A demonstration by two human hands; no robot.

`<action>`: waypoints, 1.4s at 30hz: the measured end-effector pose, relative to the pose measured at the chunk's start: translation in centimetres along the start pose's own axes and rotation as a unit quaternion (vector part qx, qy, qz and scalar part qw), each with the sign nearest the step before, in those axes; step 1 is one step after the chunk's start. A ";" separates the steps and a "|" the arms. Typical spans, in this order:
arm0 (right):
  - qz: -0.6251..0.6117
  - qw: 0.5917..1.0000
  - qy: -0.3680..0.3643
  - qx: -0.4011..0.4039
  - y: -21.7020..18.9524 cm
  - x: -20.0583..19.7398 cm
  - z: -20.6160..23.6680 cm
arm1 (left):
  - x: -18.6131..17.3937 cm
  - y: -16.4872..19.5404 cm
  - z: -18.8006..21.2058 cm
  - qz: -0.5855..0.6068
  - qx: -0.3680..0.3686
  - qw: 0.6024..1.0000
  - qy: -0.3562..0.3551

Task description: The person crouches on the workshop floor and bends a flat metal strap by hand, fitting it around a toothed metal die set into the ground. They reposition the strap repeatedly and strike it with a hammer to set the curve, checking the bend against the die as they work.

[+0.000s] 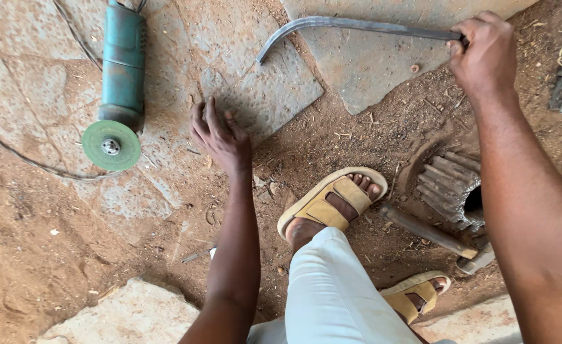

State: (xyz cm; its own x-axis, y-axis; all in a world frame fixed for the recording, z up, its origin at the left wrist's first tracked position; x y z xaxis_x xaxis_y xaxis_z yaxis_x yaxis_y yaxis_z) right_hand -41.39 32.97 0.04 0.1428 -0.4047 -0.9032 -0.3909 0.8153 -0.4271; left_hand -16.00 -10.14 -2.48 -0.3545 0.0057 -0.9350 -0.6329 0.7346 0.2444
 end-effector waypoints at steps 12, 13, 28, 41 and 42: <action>-0.149 0.978 0.013 -0.147 -17.7 4.1 -6.1 | 1.9 -0.5 0.7 -0.049 -0.031 0.997 -0.054; -0.156 0.977 0.011 -0.143 -18.7 5.2 -6.7 | 1.9 -0.4 0.7 -0.047 -0.031 0.997 -0.061; -0.288 0.911 0.256 -0.145 -22.8 -9.2 -2.3 | -5.8 13.3 2.8 0.309 0.188 0.920 -0.155; -0.363 0.565 0.666 0.326 -8.6 -10.8 28.2 | -8.9 27.4 19.5 0.303 0.463 0.625 -0.550; -0.365 0.555 0.667 0.338 -8.7 -10.1 29.6 | -8.7 26.8 20.1 0.277 0.465 0.609 -0.580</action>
State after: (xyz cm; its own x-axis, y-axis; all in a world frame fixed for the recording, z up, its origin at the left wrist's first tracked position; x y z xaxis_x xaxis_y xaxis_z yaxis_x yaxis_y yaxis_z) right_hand -12.52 42.19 11.62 -0.9375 -0.3082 0.1615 -0.1760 0.0197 -0.9842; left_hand -16.06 23.16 7.01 0.7299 0.5064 -0.4591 0.2176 0.4646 0.8584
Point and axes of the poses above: each hand's wrist, its own z-axis away from the middle knuckle, its own x-axis out of the palm, y = z × x, the point moved 4 cm from there along -z, towards the middle knuckle, and after that the axes turned 14 degrees about -z, right-handed, at the moved point
